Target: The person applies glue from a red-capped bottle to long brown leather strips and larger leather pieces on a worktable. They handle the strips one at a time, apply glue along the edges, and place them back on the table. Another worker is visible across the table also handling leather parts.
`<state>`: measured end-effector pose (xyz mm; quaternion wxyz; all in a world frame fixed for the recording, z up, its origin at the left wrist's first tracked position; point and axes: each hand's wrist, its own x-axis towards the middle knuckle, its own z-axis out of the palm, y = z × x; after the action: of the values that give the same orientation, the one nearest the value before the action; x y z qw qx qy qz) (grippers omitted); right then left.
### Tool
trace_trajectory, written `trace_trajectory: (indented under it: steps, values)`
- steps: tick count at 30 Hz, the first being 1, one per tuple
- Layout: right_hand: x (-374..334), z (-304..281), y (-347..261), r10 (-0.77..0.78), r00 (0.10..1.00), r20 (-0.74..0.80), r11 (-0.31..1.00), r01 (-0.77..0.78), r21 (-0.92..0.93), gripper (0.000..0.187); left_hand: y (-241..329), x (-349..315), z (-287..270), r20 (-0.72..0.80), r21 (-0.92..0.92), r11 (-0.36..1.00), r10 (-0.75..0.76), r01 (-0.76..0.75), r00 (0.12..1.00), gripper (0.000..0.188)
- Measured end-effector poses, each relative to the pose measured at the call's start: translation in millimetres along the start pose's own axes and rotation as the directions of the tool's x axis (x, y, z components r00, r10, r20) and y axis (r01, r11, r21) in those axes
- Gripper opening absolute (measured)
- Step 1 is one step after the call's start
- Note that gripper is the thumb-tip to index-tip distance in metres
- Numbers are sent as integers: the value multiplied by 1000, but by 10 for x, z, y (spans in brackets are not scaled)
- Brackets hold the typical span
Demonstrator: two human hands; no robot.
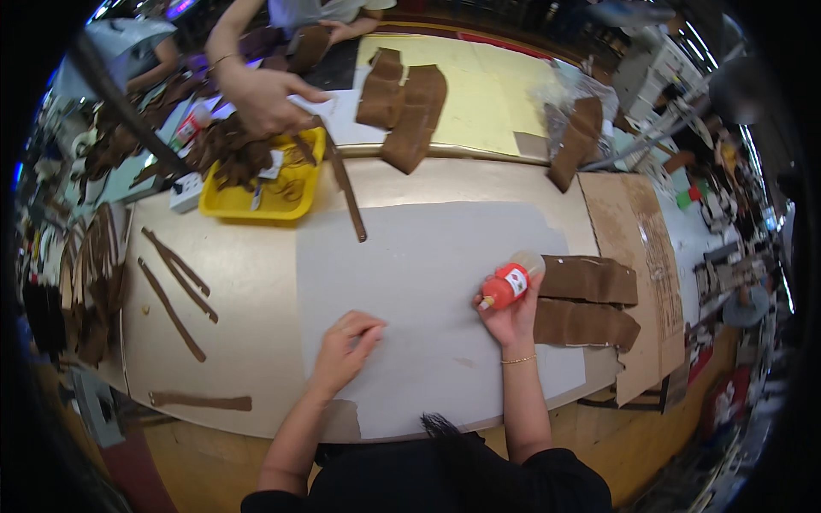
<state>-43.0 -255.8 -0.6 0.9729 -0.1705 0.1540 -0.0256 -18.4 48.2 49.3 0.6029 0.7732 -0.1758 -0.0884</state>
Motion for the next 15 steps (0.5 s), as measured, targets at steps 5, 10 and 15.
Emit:
trace_trajectory:
  steps: [5,10,15]
  values:
    - [-19,2,-5,21,998,66,1000,-21,7,67,-351,-600,-1076,-438,85,956,-218,281,872,16]
    - [-30,33,-4,26,999,45,1000,-27,17,67,-991,-1724,-2668,-855,188,845,-110,501,507,31]
    - [-6,21,6,30,999,31,999,-31,36,67,-1461,-2736,-3376,-975,112,757,-40,644,218,48]
